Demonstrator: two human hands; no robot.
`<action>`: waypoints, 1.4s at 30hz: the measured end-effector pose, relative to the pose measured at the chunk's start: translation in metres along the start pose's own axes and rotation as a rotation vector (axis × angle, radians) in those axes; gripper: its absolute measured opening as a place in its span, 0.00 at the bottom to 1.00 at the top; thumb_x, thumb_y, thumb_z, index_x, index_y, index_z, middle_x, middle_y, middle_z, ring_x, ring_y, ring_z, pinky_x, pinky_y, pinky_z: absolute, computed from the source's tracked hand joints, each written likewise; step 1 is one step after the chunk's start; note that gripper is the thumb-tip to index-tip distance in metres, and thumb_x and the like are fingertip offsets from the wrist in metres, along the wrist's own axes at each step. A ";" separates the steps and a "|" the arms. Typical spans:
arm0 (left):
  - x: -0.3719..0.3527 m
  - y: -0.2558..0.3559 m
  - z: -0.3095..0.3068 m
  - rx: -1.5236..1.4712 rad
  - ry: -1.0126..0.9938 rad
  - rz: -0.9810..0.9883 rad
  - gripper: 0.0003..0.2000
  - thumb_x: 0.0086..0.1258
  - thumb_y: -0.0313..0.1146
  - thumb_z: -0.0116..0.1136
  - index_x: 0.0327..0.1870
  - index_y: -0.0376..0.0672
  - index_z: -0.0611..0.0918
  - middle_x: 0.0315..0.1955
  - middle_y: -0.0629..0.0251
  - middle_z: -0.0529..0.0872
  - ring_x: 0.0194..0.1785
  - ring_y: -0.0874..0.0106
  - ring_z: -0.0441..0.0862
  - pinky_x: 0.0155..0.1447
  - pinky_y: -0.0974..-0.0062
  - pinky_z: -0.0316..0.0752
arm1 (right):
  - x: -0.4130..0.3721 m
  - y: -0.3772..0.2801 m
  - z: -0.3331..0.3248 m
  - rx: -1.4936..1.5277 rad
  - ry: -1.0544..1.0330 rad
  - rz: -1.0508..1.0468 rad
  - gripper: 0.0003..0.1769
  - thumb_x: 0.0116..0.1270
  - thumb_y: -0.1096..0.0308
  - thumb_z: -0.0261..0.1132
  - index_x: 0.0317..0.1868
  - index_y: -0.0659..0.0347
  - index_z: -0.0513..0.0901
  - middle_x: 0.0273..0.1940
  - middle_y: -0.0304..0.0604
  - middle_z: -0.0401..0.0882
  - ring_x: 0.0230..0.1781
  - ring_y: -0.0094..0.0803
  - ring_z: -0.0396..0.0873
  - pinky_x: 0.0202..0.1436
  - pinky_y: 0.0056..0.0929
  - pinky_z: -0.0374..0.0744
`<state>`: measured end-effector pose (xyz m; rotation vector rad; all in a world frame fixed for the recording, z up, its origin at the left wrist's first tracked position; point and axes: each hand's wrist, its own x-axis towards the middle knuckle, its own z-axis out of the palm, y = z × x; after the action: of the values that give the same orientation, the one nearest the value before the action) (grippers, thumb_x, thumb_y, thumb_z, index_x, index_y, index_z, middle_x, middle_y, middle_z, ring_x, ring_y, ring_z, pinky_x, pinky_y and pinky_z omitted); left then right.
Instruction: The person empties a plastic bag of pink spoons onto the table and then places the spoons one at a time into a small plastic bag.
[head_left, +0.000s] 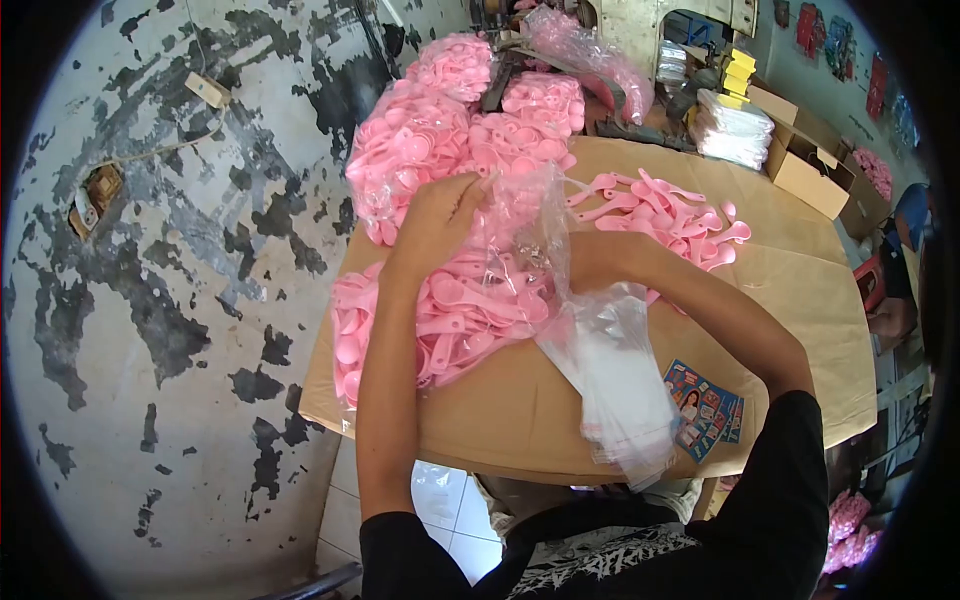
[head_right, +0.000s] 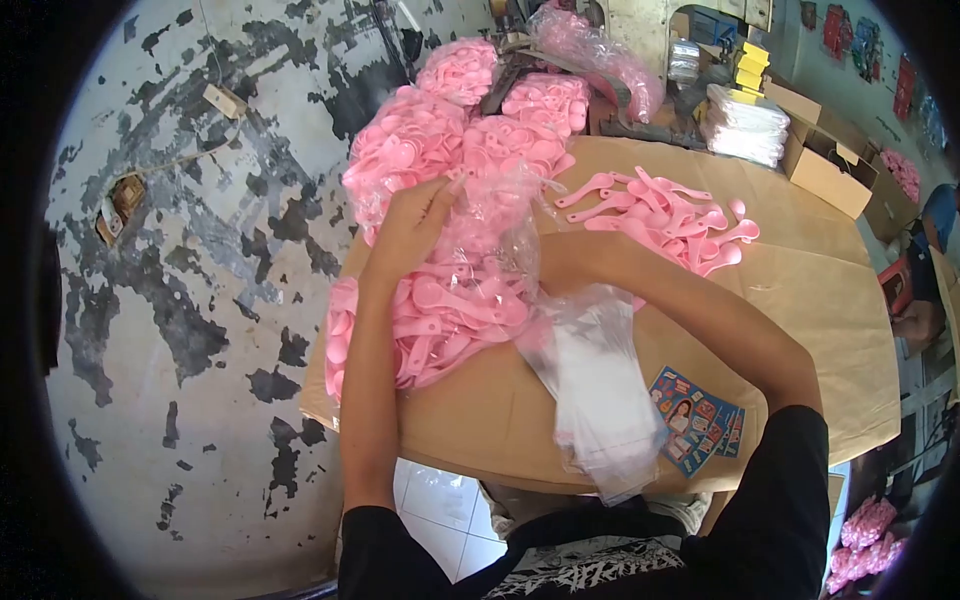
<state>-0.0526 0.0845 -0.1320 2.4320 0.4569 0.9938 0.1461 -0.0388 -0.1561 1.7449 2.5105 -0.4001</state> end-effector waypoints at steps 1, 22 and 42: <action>0.001 0.001 -0.001 -0.013 0.006 0.001 0.16 0.79 0.36 0.50 0.35 0.30 0.80 0.26 0.49 0.83 0.29 0.55 0.80 0.39 0.64 0.74 | -0.003 -0.005 -0.005 -0.014 -0.001 0.010 0.27 0.59 0.73 0.63 0.62 0.62 0.77 0.56 0.58 0.79 0.55 0.50 0.80 0.62 0.41 0.76; -0.001 0.001 -0.004 -0.056 0.029 -0.027 0.19 0.80 0.40 0.50 0.34 0.31 0.79 0.23 0.56 0.79 0.26 0.67 0.74 0.37 0.69 0.72 | -0.132 0.021 -0.107 0.112 0.299 0.220 0.18 0.76 0.61 0.53 0.54 0.68 0.78 0.34 0.54 0.82 0.34 0.43 0.81 0.42 0.37 0.78; -0.001 0.002 0.002 -0.054 0.026 -0.005 0.18 0.80 0.38 0.50 0.34 0.30 0.80 0.25 0.52 0.82 0.27 0.62 0.77 0.38 0.67 0.73 | 0.026 0.006 0.028 -0.152 0.490 -0.250 0.25 0.62 0.60 0.67 0.59 0.58 0.80 0.53 0.50 0.80 0.55 0.49 0.78 0.60 0.47 0.74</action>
<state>-0.0515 0.0820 -0.1332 2.3720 0.4392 1.0230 0.1394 -0.0197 -0.1895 1.6328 3.0039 0.2407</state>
